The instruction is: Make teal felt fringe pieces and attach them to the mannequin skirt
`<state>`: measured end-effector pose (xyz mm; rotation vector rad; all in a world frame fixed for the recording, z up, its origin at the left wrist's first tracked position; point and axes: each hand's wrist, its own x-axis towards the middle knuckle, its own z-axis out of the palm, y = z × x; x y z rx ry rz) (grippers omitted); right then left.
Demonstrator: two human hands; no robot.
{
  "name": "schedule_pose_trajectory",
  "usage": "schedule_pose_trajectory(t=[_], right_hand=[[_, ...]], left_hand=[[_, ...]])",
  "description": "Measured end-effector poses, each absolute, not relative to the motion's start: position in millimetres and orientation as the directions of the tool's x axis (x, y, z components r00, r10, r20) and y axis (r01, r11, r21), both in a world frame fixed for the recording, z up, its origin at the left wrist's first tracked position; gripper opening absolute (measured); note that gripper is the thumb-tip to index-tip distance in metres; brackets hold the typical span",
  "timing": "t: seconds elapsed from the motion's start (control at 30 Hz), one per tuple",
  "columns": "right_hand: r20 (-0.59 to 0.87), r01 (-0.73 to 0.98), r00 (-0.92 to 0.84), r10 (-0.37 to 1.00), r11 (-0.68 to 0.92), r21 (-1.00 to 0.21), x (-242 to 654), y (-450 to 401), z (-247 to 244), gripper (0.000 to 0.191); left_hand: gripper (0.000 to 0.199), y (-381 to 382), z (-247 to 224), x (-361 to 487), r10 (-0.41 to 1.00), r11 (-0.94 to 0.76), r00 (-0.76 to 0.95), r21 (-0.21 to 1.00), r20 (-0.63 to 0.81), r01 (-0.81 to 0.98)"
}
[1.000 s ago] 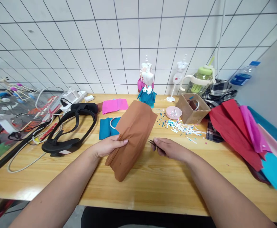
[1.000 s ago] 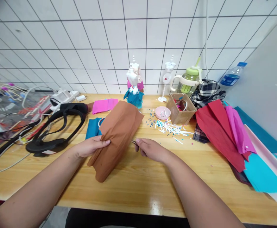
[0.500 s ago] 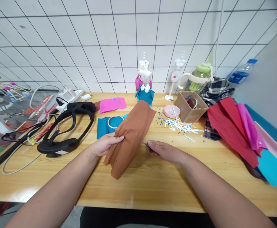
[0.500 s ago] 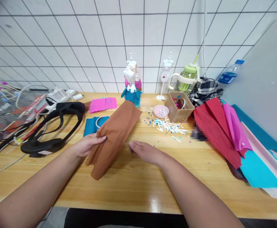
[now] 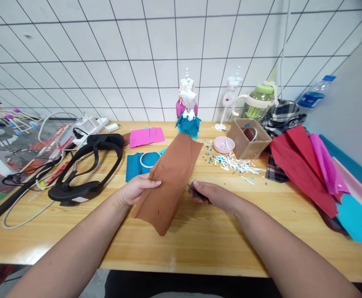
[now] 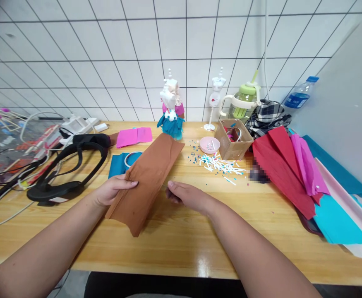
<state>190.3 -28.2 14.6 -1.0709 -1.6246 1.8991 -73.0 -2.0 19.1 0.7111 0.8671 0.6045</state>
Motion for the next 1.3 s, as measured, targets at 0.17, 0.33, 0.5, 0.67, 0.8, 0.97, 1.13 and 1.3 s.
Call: schedule_pose_trajectory(t=[0.17, 0.33, 0.5, 0.67, 0.8, 0.97, 1.13, 1.3], right_hand=[[-0.379, 0.270, -0.632, 0.676, -0.267, -0.925, 199, -26, 16, 0.060], [-0.473, 0.371, -0.621, 0.625, -0.298, -0.880, 200, -30, 21, 0.061], [-0.306, 0.350, -0.699, 0.647, -0.063, -0.935, 198, -28, 22, 0.035], [-0.382, 0.423, -0.676, 0.630, -0.093, -0.901, 195, -29, 23, 0.021], [-0.454, 0.479, -0.638, 0.622, -0.142, -0.867, 194, -32, 28, 0.020], [-0.391, 0.410, -0.683, 0.617, -0.119, -0.904, 194, -31, 26, 0.023], [-0.347, 0.393, -0.683, 0.643, -0.077, -0.916, 192, -31, 20, 0.024], [-0.393, 0.471, -0.643, 0.658, -0.067, -0.880, 190, -33, 21, 0.025]], left_hand=[[0.039, -1, 13, -78, 0.701, 0.613, 0.570, 0.771, -0.428, -0.175], [0.049, -3, 13, -79, 0.677, 0.603, 0.633, 0.776, -0.375, -0.186], [0.050, -5, 15, -79, 0.656, 0.593, 0.664, 0.789, -0.359, -0.160], [0.056, -6, 16, -79, 0.659, 0.577, 0.667, 0.803, -0.349, -0.149], [0.046, -8, 16, -78, 0.679, 0.520, 0.665, 0.843, -0.310, -0.139], [0.055, -8, 14, -78, 0.675, 0.520, 0.673, 0.842, -0.304, -0.142], [0.062, -6, 13, -81, 0.671, 0.531, 0.672, 0.835, -0.313, -0.141], [0.061, -8, 14, -83, 0.668, 0.543, 0.665, 0.829, -0.333, -0.131]])
